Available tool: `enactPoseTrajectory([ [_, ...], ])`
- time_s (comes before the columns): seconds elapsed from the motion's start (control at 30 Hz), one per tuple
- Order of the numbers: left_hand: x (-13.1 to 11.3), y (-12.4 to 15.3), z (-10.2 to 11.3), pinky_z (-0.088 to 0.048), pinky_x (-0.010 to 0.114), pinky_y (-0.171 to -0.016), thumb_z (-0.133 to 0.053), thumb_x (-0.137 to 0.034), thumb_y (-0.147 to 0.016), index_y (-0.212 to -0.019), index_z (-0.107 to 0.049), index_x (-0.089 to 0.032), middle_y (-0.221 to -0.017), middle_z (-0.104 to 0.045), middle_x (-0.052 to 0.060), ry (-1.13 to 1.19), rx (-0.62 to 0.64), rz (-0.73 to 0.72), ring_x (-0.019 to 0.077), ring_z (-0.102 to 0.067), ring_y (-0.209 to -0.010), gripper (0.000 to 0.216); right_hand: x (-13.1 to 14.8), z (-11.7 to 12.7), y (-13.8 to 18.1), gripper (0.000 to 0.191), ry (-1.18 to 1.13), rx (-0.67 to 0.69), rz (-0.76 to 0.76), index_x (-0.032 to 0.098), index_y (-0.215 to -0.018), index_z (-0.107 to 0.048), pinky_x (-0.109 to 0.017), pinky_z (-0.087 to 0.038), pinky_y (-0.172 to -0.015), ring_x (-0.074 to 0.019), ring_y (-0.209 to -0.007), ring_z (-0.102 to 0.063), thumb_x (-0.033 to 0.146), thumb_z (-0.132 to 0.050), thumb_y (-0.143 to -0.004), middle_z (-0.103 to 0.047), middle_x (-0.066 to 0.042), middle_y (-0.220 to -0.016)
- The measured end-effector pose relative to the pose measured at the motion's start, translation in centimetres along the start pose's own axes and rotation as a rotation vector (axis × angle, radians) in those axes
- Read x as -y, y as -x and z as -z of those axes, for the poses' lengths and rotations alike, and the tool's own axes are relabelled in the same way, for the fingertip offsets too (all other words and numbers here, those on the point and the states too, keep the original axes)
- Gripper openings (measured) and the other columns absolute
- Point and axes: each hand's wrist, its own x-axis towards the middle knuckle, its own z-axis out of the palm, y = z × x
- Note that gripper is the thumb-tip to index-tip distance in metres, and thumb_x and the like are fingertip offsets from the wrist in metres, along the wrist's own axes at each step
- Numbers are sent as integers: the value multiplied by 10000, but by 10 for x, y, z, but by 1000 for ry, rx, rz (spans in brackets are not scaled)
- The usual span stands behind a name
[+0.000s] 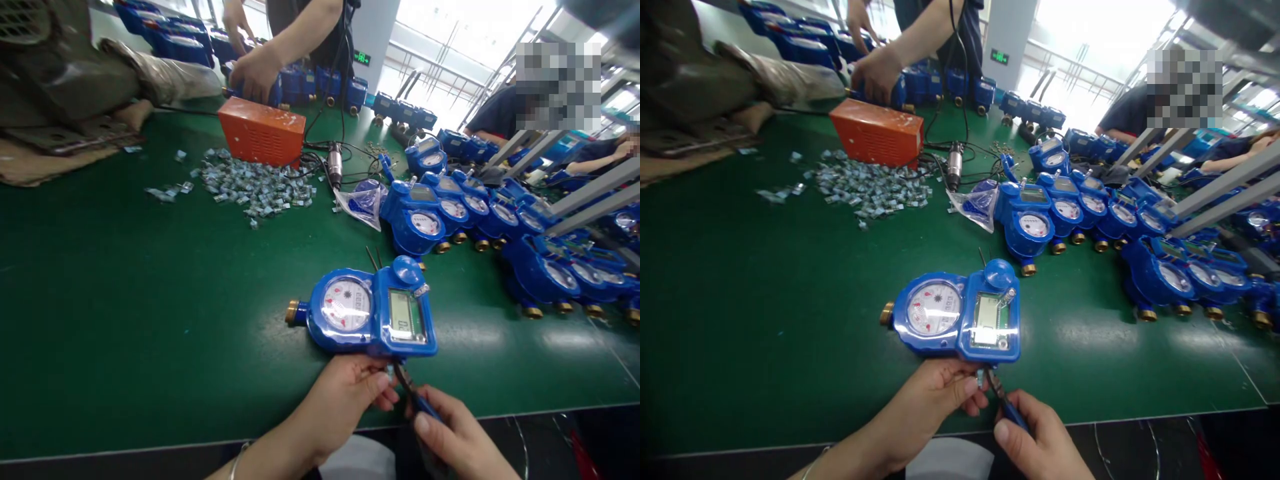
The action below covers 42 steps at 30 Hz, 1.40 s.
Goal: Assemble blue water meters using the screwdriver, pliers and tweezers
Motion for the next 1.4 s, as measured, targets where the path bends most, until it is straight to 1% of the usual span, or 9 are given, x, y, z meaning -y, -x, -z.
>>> enactPoseTrajectory([
  [0.37,2,2,-1,-460,269,-663,-560,-217,-801,-901,-648,-98,-803,-648,53,5,-21,6,141,-569,-700,179,-2,-9,1,477,340,-88,-40,157,-809,-541,-254,-307,-601,-142,-642,-432,621,-430,-798,-520,-12,-685],
  [0.57,0,4,-5,-453,258,-613,-525,-240,-814,-922,-622,-94,-707,-611,30,-102,-83,16,136,-559,-639,207,0,-13,13,404,224,-94,101,184,-774,-548,-250,-322,-578,-140,-609,-444,585,-495,-787,-497,2,-652],
  [0.73,5,6,-9,-436,256,-504,-448,-278,-851,-1026,-585,-89,-597,-558,2,-344,-114,106,140,-538,-501,292,5,-17,11,378,-85,-579,258,235,-966,-542,-274,-385,-684,-161,-714,-495,561,-557,-776,-536,-23,-870],
  [0.83,4,13,-10,-437,251,-475,-402,-264,-865,-1081,-589,-141,-649,-595,21,-529,-116,99,155,-557,-503,311,14,-16,-6,379,-139,-711,332,257,-1029,-493,-286,-383,-756,-153,-774,-513,530,-578,-781,-508,-43,-1148],
  [0.93,-16,29,-9,-473,277,-600,-493,-237,-829,-982,-664,-191,-827,-680,75,-877,-6,2,208,-634,-691,234,18,-16,-24,415,-121,-716,302,256,-1047,-506,-297,-400,-792,-204,-909,-550,504,-636,-742,-512,-56,-1237],
  [1.07,-68,64,10,-466,233,-735,-567,-189,-808,-968,-692,-227,-900,-713,36,-1066,186,-47,196,-650,-837,207,19,-24,-33,436,-148,-738,235,233,-1031,-556,-311,-435,-796,-257,-937,-583,480,-688,-697,-635,-60,-1027],
  [1.17,-111,74,52,-463,236,-790,-450,-278,-895,-1007,-668,-245,-969,-700,10,-1227,-254,-134,171,-640,-883,247,25,-31,-30,417,-202,-754,233,225,-1018,-568,-315,-447,-803,-262,-929,-590,475,-684,-705,-644,-62,-1016],
  [1.27,-143,56,106,-451,317,-883,-401,-330,-906,-1211,-571,-219,-1162,-643,68,-1606,-766,-136,230,-602,-1037,367,34,-33,-25,403,-239,-723,233,225,-1027,-556,-328,-442,-846,-255,-956,-586,463,-672,-723,-631,-60,-1052],
  [1.4,-153,21,132,-341,530,-982,-501,-278,-837,-1390,-353,-105,-1400,-393,239,-1698,-882,-108,408,-414,-1241,599,28,-25,-25,416,-271,-678,288,221,-1067,-554,-350,-458,-842,-258,-981,-585,457,-657,-740,-625,-78,-1084],
])
